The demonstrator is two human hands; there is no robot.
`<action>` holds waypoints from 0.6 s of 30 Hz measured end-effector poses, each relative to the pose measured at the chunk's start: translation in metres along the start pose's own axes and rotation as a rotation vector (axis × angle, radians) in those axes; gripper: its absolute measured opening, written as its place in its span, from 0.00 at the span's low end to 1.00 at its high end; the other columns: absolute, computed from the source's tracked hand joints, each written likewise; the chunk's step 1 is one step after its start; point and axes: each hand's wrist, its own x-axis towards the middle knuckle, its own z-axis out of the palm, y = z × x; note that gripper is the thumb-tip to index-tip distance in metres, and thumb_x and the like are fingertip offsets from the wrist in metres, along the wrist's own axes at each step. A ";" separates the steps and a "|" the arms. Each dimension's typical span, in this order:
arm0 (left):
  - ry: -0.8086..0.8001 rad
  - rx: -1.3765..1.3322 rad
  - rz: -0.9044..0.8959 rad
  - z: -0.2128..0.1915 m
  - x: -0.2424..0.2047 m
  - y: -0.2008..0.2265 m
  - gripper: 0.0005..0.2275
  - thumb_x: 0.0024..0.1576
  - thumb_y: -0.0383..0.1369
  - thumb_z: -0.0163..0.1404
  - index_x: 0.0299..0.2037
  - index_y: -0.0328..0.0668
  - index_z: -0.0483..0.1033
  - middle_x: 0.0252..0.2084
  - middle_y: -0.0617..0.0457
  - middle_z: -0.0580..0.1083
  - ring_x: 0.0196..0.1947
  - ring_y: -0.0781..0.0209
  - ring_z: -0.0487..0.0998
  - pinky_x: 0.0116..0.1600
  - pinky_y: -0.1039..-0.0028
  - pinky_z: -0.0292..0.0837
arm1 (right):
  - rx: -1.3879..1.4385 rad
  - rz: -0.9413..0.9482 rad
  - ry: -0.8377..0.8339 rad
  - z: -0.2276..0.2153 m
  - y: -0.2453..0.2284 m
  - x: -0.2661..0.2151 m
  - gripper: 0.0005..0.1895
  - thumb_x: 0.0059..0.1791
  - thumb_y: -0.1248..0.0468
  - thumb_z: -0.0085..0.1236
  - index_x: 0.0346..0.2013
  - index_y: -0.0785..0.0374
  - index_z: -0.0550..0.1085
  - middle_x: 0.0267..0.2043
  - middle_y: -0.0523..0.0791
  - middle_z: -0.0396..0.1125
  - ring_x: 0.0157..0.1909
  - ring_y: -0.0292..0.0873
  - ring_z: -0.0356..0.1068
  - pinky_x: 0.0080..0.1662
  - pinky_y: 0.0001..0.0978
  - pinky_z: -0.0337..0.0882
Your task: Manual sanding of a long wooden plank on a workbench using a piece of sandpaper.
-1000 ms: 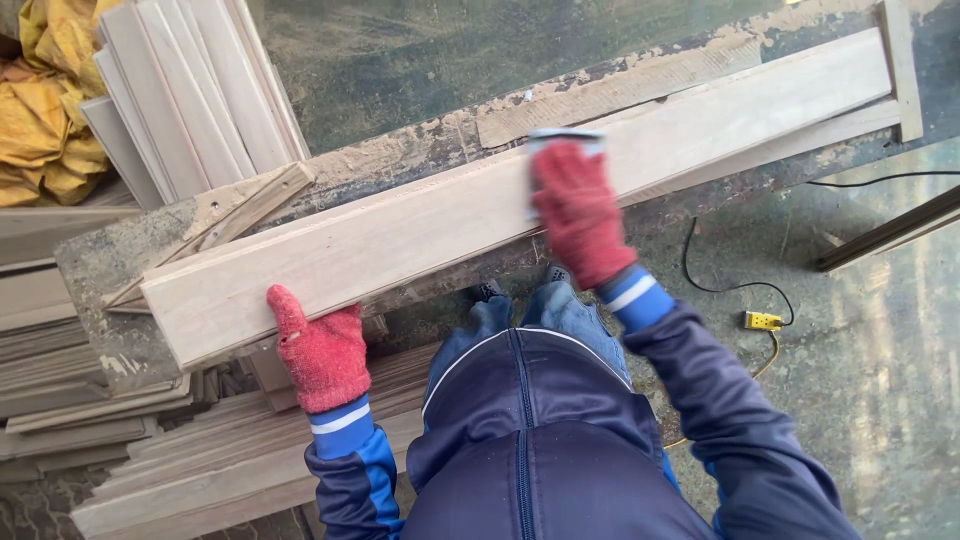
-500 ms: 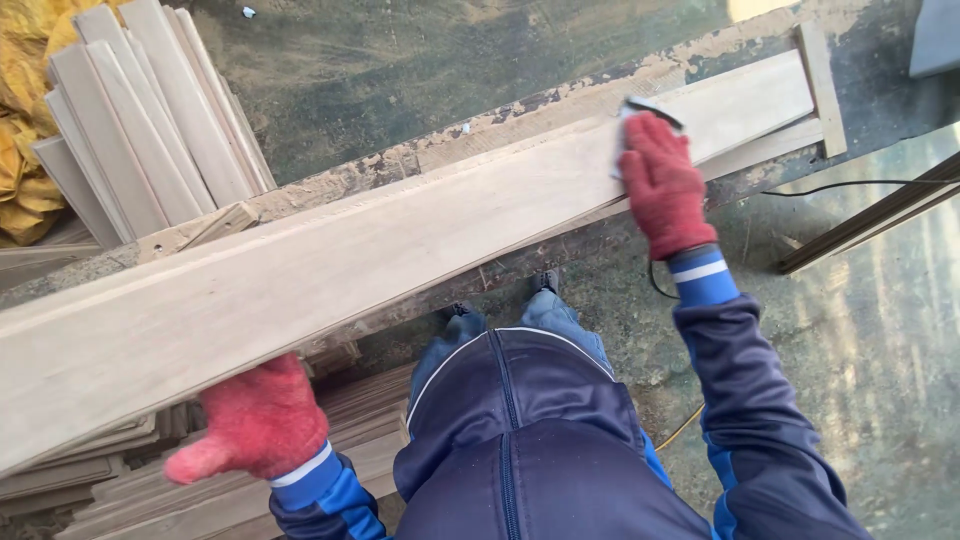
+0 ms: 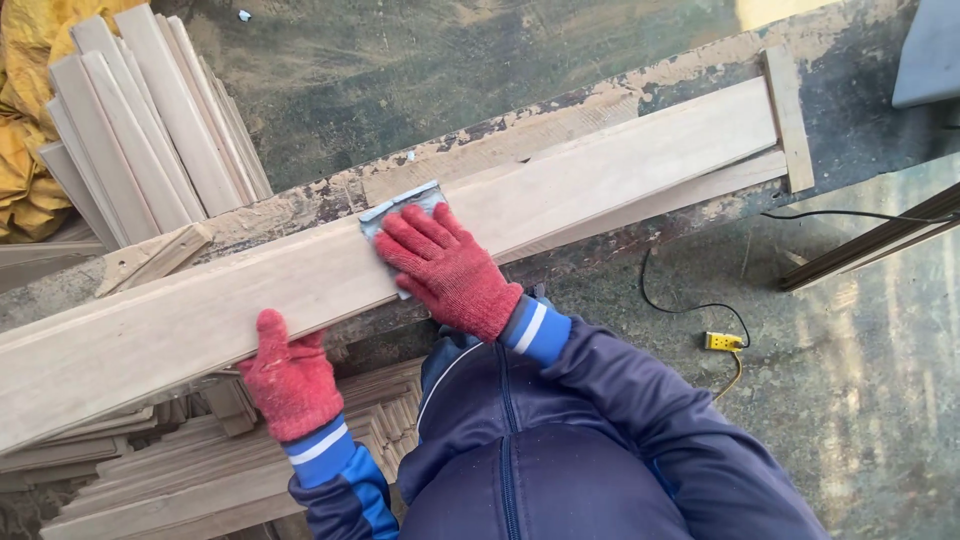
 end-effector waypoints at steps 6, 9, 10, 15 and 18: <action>0.147 0.027 0.052 -0.007 -0.021 -0.001 0.24 0.58 0.27 0.59 0.63 0.45 0.65 0.58 0.46 0.75 0.52 0.54 0.82 0.54 0.72 0.85 | -0.294 0.241 -0.140 -0.056 0.159 -0.085 0.31 0.62 0.53 0.39 0.79 0.50 0.48 0.82 0.41 0.31 0.82 0.42 0.29 0.77 0.52 0.25; 0.162 -0.006 0.066 -0.013 -0.025 -0.002 0.24 0.57 0.26 0.60 0.63 0.48 0.67 0.61 0.46 0.75 0.55 0.52 0.81 0.56 0.67 0.86 | -0.252 0.599 -0.108 -0.107 0.226 -0.125 0.34 0.60 0.44 0.19 0.78 0.54 0.48 0.81 0.49 0.39 0.80 0.53 0.35 0.74 0.55 0.30; 0.162 -0.002 0.070 -0.012 -0.027 0.000 0.24 0.57 0.26 0.60 0.63 0.48 0.67 0.61 0.46 0.75 0.55 0.52 0.81 0.56 0.67 0.86 | -0.246 0.599 -0.107 -0.100 0.228 -0.128 0.34 0.60 0.44 0.19 0.78 0.54 0.48 0.81 0.49 0.39 0.80 0.53 0.35 0.74 0.55 0.30; 0.088 0.062 0.085 0.002 -0.037 0.007 0.26 0.59 0.28 0.58 0.67 0.41 0.66 0.60 0.43 0.76 0.52 0.52 0.83 0.55 0.70 0.87 | -0.444 0.335 -0.071 -0.046 0.170 -0.119 0.32 0.64 0.46 0.29 0.80 0.51 0.42 0.83 0.42 0.28 0.83 0.45 0.26 0.78 0.48 0.22; 0.126 0.090 0.127 0.011 -0.041 0.011 0.26 0.57 0.27 0.58 0.67 0.45 0.64 0.63 0.45 0.75 0.56 0.53 0.83 0.58 0.71 0.87 | -0.107 0.143 0.023 -0.061 0.088 -0.089 0.32 0.55 0.51 0.53 0.72 0.55 0.64 0.77 0.46 0.54 0.80 0.51 0.48 0.77 0.55 0.36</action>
